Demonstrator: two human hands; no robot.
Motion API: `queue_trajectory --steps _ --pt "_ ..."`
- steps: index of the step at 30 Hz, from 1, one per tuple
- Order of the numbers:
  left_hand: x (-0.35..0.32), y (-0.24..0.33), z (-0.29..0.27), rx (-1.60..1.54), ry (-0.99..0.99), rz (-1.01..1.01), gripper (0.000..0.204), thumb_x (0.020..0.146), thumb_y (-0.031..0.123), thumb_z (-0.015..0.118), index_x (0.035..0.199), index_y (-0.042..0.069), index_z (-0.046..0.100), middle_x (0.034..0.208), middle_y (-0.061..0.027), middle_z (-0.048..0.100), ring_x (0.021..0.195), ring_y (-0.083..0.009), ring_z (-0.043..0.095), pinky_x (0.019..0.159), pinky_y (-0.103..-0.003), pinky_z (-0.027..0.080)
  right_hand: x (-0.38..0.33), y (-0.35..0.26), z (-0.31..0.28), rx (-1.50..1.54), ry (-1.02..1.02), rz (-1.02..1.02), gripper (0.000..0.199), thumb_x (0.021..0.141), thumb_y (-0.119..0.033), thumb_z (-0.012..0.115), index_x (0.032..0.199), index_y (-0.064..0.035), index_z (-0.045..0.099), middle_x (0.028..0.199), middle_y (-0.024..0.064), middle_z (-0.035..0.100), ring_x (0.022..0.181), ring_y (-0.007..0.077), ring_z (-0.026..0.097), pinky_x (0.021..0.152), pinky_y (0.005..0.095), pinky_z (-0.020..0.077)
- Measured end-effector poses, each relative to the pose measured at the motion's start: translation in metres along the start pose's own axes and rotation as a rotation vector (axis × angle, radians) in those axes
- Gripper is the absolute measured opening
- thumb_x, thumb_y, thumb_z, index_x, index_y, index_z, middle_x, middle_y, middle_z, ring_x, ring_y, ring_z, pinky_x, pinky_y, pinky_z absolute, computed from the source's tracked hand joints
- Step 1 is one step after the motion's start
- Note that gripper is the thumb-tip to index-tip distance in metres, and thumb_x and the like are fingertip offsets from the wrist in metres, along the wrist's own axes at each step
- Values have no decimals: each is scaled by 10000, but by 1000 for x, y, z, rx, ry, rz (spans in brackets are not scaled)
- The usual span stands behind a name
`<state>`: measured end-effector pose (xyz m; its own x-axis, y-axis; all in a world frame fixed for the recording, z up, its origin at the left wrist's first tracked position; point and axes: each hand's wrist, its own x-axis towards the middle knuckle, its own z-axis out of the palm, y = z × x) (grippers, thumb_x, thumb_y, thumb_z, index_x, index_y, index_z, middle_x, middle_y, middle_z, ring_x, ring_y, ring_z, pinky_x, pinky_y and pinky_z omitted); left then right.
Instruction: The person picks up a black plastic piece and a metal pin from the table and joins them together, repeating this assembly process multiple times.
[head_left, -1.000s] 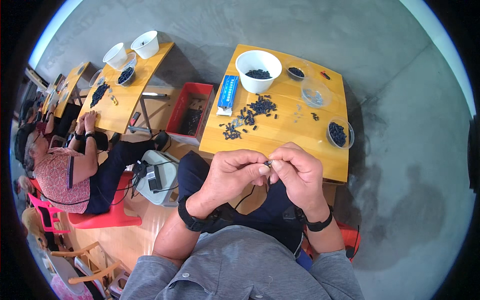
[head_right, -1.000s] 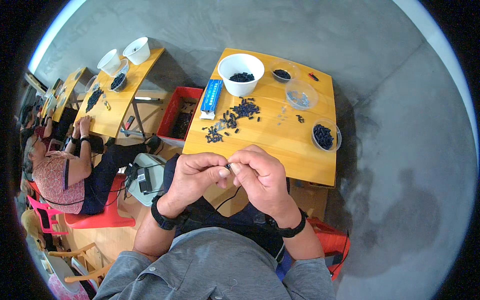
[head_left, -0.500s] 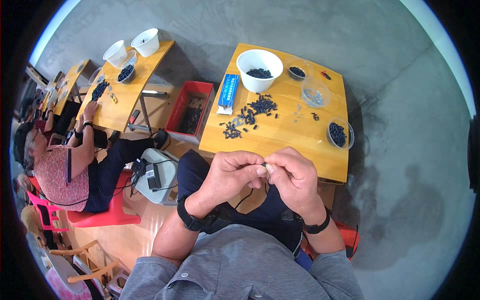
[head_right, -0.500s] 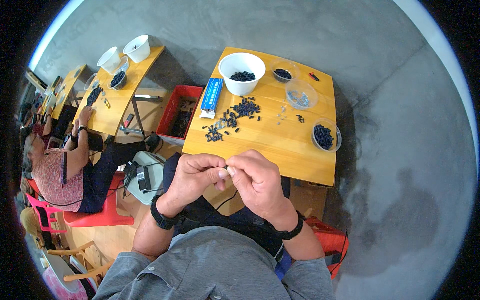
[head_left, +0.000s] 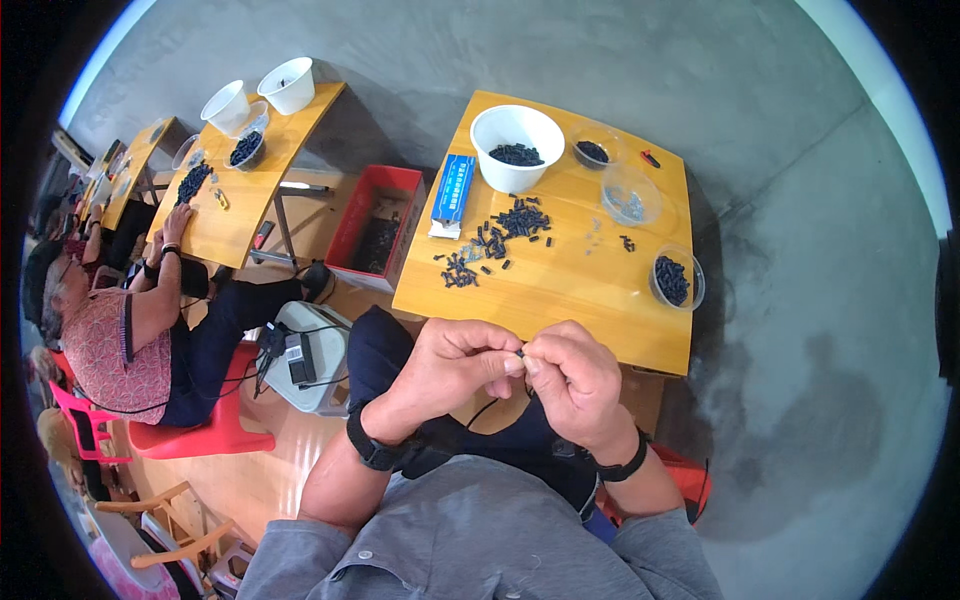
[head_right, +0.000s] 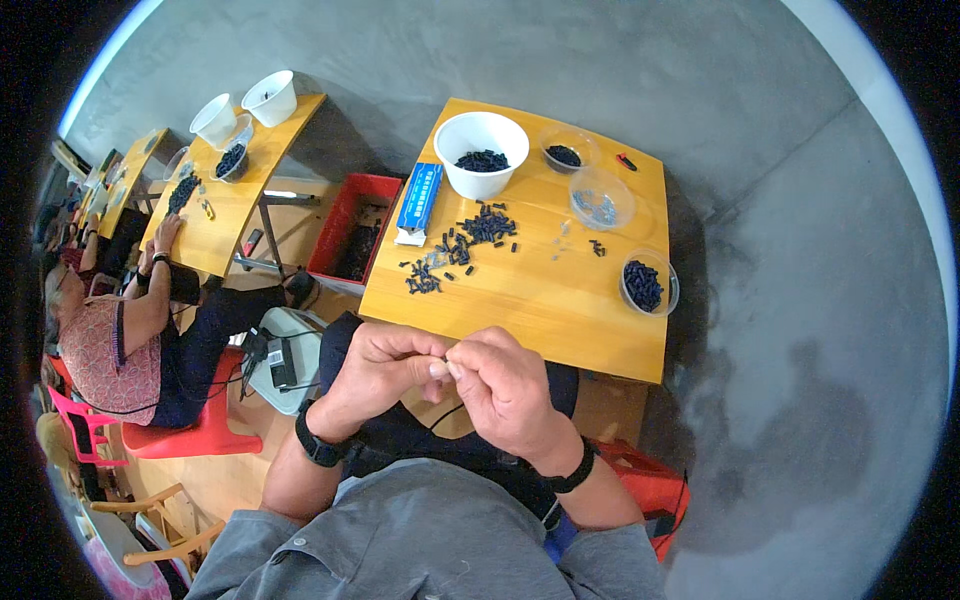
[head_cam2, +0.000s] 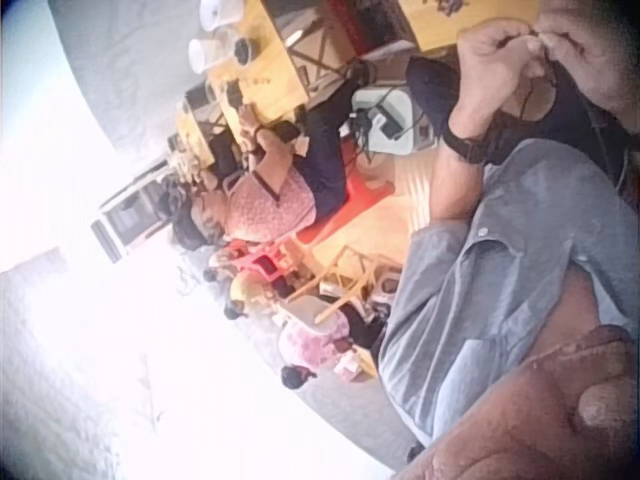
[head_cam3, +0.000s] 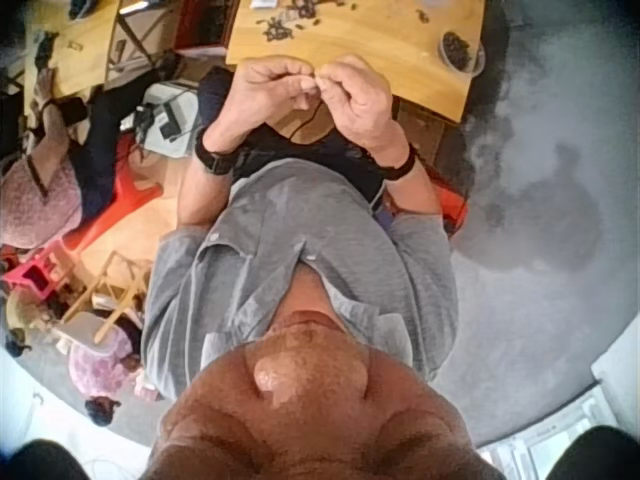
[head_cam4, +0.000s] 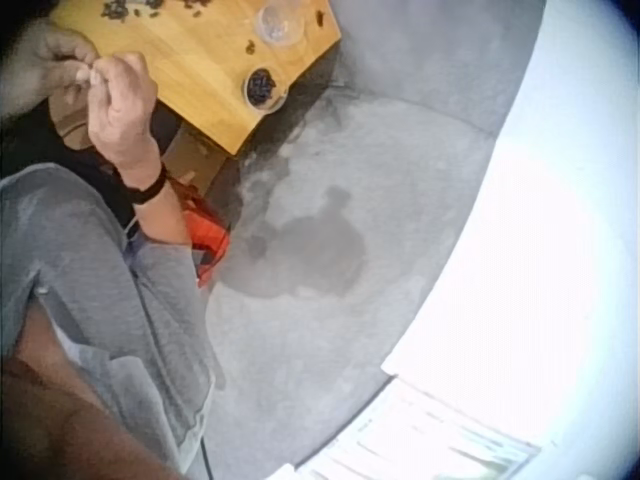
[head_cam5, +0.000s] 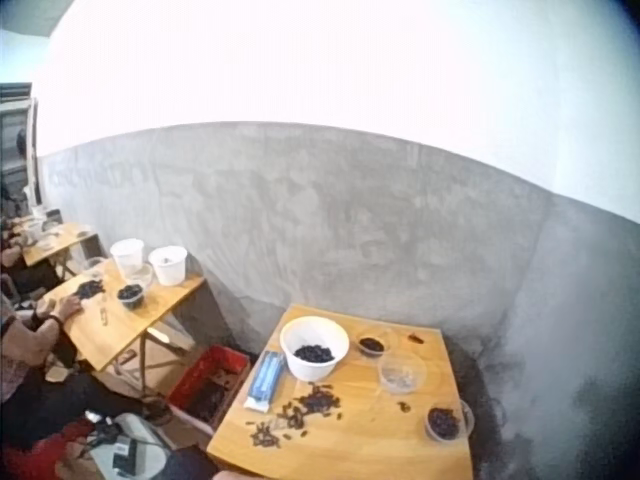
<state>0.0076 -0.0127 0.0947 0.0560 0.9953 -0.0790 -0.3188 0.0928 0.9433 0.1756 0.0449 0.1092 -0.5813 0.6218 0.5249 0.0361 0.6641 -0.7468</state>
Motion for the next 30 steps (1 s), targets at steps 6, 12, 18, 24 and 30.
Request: queue_trajectory --steps 6,12,18,24,30 --pt "7 -14 -13 -45 -48 -86 73 873 24 614 901 -26 658 749 -38 650 628 -70 607 567 -199 501 -14 19 11 70 -31 48 116 828 31 579 940 12 601 786 135 618 668 254 612 582 318 482" --pt "21 -22 -27 13 -3 -129 84 875 39 619 917 -27 652 743 -37 647 623 -75 608 566 -204 503 -1 56 4 258 -148 335 93 842 17 544 910 38 605 771 144 612 648 238 607 569 290 475" --pt "28 -22 -39 -23 25 -127 78 865 30 627 910 -29 649 742 -38 641 632 -81 613 578 -204 505 6 185 16 -29 -78 637 154 835 -60 534 924 40 610 795 193 615 726 290 618 649 348 485" --pt "29 -35 -48 -16 78 -169 68 852 14 636 892 -41 640 754 -49 647 651 -101 618 605 -230 516 36 207 35 -312 -150 473 202 807 -109 574 980 -12 615 851 209 617 820 363 600 713 421 467" --pt "35 -42 -54 21 119 -170 58 857 18 630 879 -36 634 740 -37 635 636 -88 602 600 -222 505 53 220 47 -423 -289 386 255 807 -135 586 1042 -40 614 854 196 618 847 370 599 736 440 473"
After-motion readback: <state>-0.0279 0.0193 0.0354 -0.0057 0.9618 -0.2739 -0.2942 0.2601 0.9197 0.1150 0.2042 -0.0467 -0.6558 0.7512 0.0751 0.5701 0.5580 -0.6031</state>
